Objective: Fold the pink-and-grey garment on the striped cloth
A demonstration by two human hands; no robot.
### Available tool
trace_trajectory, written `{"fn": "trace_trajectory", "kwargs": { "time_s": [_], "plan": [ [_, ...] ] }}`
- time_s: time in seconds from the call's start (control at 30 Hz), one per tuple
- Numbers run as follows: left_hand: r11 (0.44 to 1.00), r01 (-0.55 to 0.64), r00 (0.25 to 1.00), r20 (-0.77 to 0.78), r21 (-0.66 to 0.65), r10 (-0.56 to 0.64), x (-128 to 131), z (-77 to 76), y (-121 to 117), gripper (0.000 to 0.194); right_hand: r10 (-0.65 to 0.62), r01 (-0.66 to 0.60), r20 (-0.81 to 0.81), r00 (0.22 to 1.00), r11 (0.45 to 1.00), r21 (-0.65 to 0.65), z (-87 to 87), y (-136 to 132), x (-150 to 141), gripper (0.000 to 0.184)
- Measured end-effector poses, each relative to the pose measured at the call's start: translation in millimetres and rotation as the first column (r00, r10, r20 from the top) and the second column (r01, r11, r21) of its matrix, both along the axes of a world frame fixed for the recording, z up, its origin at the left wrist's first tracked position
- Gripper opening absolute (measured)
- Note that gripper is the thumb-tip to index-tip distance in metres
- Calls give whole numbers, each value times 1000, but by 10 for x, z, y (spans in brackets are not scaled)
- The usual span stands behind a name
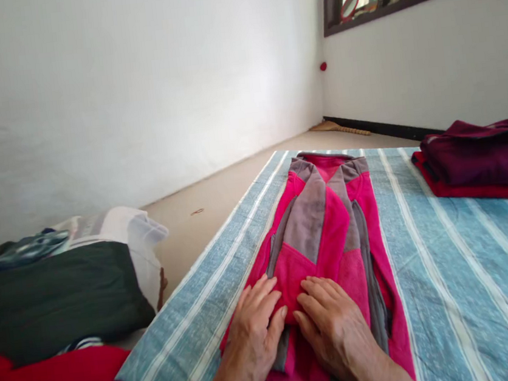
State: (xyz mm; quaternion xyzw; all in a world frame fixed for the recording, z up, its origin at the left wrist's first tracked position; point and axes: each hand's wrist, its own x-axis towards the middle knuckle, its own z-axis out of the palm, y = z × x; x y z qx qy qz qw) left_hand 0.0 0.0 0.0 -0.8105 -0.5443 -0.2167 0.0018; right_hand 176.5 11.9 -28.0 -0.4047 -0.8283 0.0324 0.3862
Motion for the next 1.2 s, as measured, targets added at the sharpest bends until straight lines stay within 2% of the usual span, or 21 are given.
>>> {"fn": "trace_trajectory", "kwargs": {
  "time_s": [0.3,0.5,0.6,0.73,0.83,1.0,1.1,1.2],
  "plan": [
    [999,8,1000,4,38,-8,-8,-23,15,22,-5,5,-1,1000,1000,1,4,15,-16,18],
    [991,18,1000,-9,134,-16,-25,-58,32,24,4,-4,4,1000,1000,4,17,37,-32,15],
    [989,21,999,-31,148,-17,-34,-61,32,25,16,-15,23,1000,998,-62,69,58,-43,11],
    [988,36,997,-75,151,-25,-56,-58,36,27,93,-64,95,991,960,-274,242,111,-68,11],
    [984,43,994,-108,171,-25,-84,-70,52,27,141,-81,133,981,923,-377,406,206,-97,15],
    [968,75,987,-159,239,-38,-138,-87,97,25,163,-66,206,965,909,-411,599,480,-163,19],
    [954,115,977,-204,276,-59,-186,-90,118,25,144,-45,230,962,919,-391,607,645,-198,17],
    [940,141,968,-243,309,-66,-244,-124,137,24,114,-33,221,969,940,-340,517,746,-222,17]
  ]
}}
